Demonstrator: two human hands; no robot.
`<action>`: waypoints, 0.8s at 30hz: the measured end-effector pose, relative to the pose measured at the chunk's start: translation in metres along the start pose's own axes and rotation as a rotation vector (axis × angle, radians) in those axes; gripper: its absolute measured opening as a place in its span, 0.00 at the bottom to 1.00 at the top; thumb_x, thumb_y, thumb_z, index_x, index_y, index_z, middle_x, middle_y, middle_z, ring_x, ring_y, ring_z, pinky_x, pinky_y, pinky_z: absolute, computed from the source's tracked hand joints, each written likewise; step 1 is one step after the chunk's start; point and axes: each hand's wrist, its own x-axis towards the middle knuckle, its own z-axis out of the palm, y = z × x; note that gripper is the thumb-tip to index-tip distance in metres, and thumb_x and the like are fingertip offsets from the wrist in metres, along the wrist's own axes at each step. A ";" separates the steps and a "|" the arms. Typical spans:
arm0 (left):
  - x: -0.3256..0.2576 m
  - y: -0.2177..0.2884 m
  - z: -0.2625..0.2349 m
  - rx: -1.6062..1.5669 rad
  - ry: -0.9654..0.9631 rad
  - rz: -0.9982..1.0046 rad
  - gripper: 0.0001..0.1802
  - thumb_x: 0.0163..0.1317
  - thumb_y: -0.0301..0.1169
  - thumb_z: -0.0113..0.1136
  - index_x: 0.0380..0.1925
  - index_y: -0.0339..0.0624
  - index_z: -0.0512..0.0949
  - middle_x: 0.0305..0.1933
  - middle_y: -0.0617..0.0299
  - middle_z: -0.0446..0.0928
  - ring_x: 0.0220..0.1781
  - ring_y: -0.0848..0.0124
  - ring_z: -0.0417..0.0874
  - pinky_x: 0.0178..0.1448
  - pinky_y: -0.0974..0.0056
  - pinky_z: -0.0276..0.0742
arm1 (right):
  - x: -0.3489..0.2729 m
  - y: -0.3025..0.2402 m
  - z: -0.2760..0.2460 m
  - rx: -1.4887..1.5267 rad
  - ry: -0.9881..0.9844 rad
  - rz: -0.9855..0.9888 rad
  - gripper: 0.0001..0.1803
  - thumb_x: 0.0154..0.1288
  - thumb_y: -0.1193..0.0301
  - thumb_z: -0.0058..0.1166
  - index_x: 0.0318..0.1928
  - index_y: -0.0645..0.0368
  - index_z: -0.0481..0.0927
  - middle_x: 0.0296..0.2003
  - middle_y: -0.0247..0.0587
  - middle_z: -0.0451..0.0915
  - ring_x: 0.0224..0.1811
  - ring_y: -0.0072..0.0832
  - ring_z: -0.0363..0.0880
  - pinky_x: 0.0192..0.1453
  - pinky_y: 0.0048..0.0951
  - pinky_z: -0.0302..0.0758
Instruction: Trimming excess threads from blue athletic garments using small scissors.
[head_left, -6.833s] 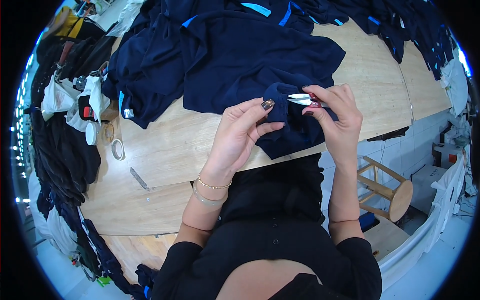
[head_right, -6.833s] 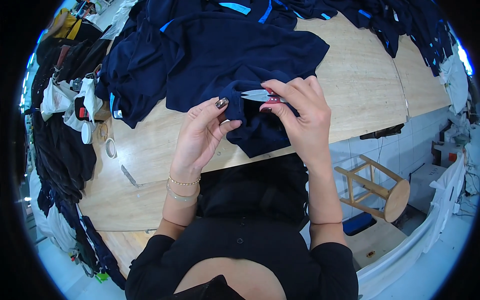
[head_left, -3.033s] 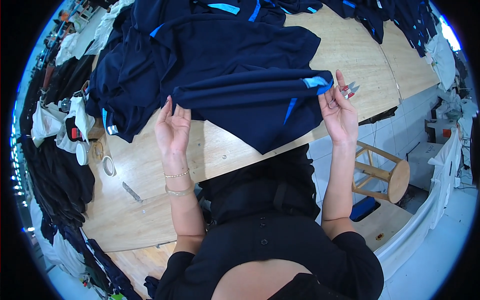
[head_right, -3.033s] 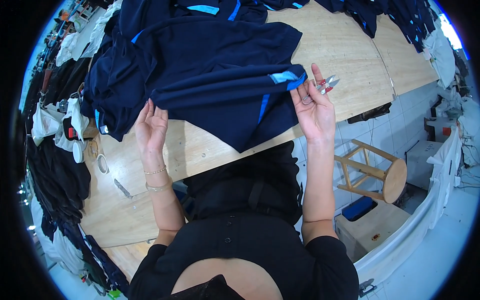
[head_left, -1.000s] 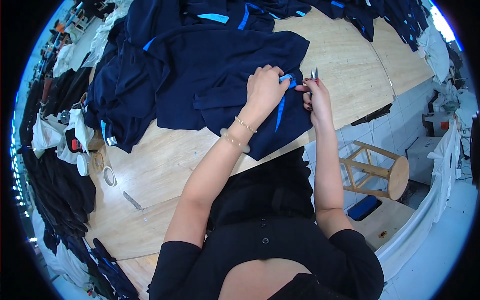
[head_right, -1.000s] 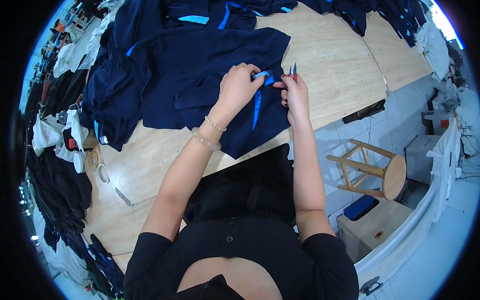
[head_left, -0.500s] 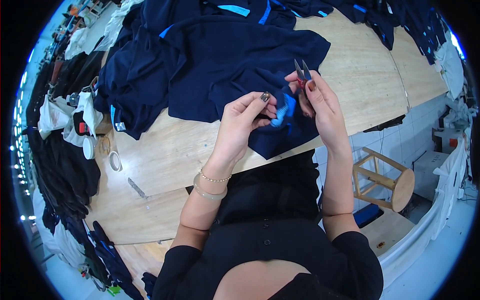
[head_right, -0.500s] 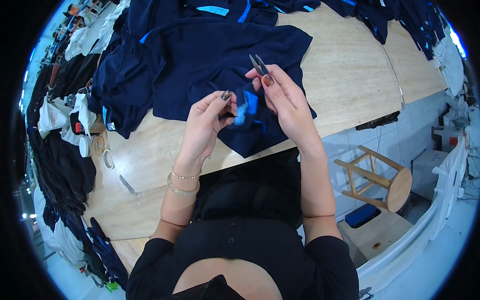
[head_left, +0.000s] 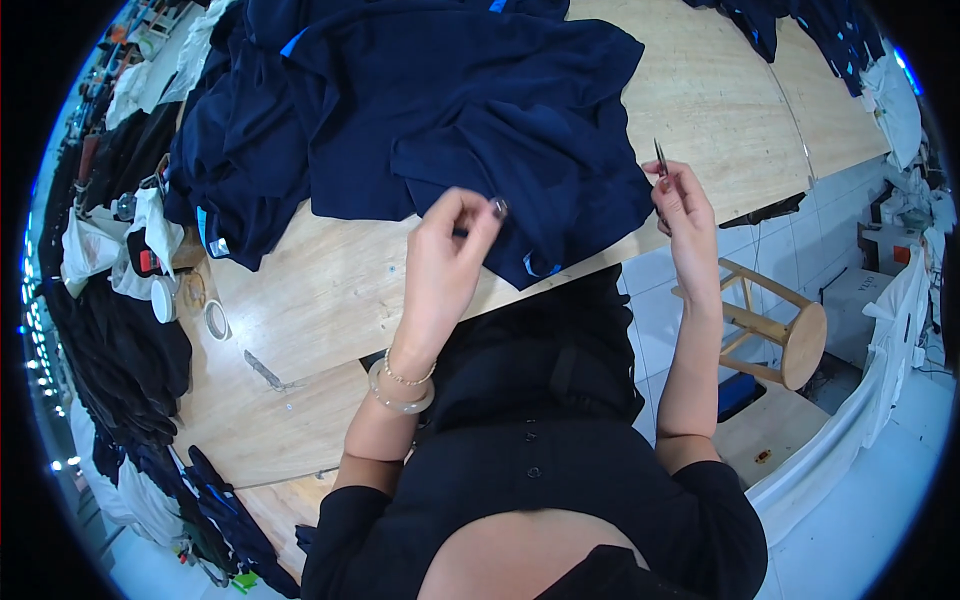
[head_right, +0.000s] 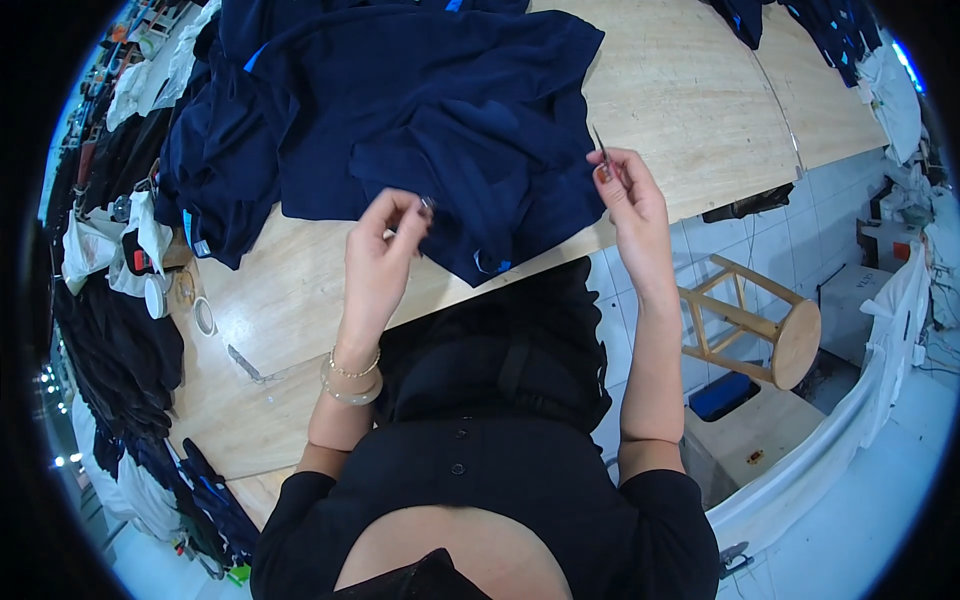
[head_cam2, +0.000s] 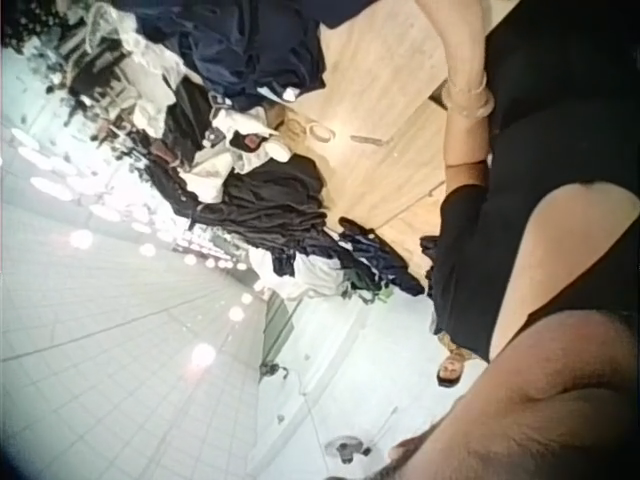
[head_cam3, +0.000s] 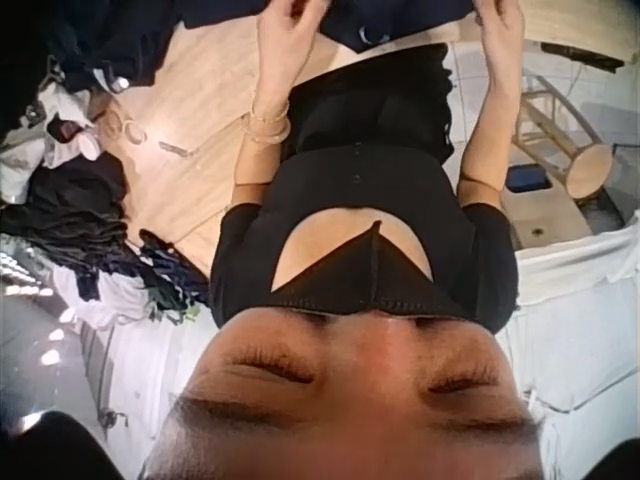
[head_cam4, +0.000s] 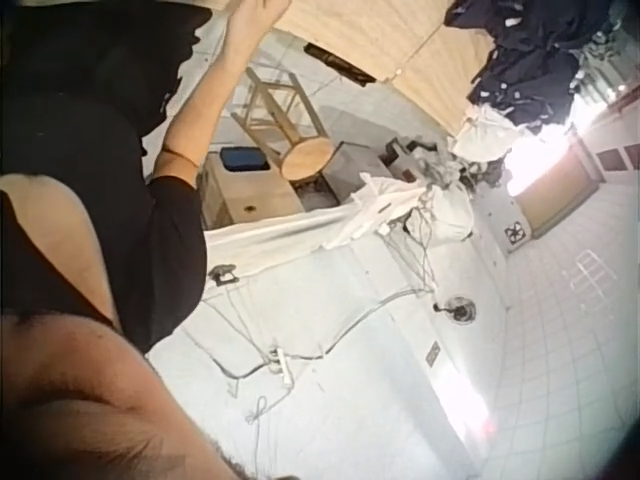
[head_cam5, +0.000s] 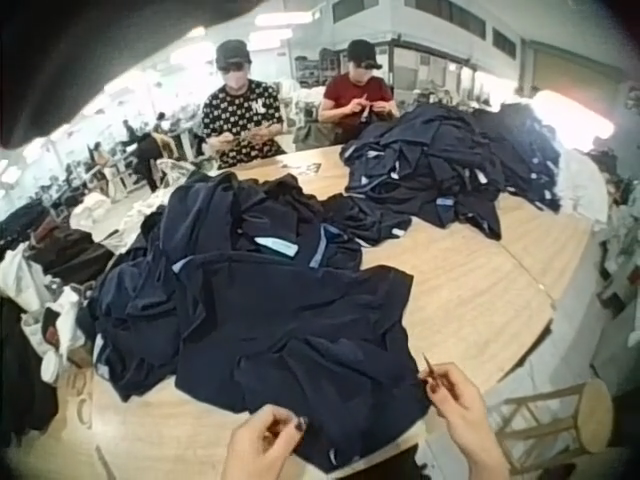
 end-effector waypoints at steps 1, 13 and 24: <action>-0.008 -0.002 -0.004 0.134 -0.122 0.020 0.11 0.62 0.32 0.62 0.34 0.33 0.77 0.29 0.62 0.77 0.30 0.77 0.76 0.32 0.71 0.71 | -0.004 0.004 -0.001 -0.001 0.003 0.006 0.12 0.73 0.67 0.47 0.49 0.61 0.76 0.36 0.26 0.74 0.39 0.12 0.69 0.46 0.14 0.66; -0.001 -0.010 0.030 -0.586 -0.163 -0.262 0.06 0.65 0.26 0.58 0.38 0.33 0.80 0.34 0.64 0.79 0.34 0.80 0.80 0.36 0.73 0.81 | -0.004 -0.012 0.032 0.076 -0.023 -0.122 0.10 0.70 0.71 0.52 0.48 0.64 0.74 0.39 0.31 0.76 0.41 0.14 0.72 0.48 0.16 0.69; 0.012 0.025 0.022 -1.001 -0.123 -0.188 0.07 0.68 0.26 0.54 0.42 0.34 0.77 0.38 0.58 0.81 0.37 0.73 0.84 0.48 0.64 0.86 | -0.030 -0.037 0.049 -0.115 0.011 -0.353 0.08 0.61 0.82 0.60 0.40 0.68 0.76 0.34 0.37 0.81 0.37 0.16 0.80 0.41 0.16 0.77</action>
